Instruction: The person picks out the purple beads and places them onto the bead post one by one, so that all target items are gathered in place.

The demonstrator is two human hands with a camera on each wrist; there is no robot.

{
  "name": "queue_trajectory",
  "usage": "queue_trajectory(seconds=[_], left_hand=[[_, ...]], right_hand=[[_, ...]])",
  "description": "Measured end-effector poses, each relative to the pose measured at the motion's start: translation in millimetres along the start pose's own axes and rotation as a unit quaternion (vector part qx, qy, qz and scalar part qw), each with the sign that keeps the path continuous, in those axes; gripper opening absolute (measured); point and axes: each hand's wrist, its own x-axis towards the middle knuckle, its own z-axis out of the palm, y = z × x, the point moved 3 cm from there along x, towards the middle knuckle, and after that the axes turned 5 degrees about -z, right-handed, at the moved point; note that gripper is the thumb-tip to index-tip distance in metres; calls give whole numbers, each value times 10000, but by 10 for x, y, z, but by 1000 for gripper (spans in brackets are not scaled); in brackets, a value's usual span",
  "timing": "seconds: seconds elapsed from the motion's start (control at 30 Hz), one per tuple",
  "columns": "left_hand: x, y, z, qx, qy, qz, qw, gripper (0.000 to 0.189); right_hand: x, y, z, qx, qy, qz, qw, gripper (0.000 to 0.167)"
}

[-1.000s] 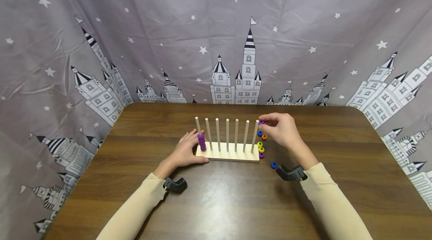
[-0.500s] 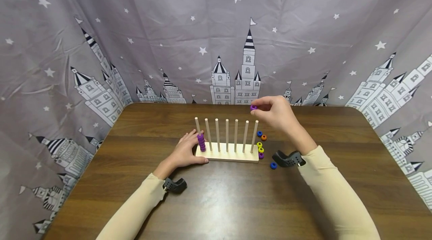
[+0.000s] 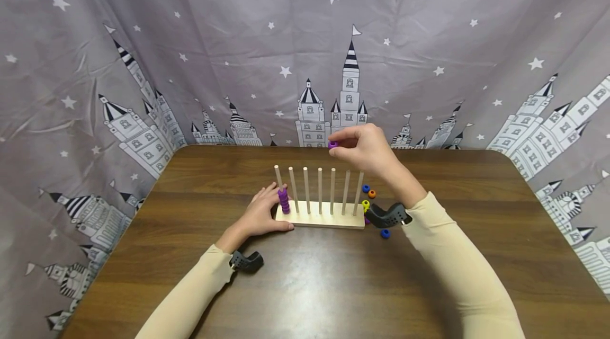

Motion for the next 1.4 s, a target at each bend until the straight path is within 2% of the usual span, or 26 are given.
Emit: queue_trajectory(seconds=[0.73, 0.9, 1.4], left_hand=[[14, -21, 2, -3, 23, -6, 10000, 76], [16, -22, 10, 3, -5, -8, 10000, 78], [11, -14, -4, -9, 0, 43, 10000, 79]], right_hand=[[269, -379, 542, 477, -623, -319, 9964, 28], [296, -407, 644, 389, -780, -382, 9955, 29], [317, -469, 785, 191, -749, -632, 9950, 25]])
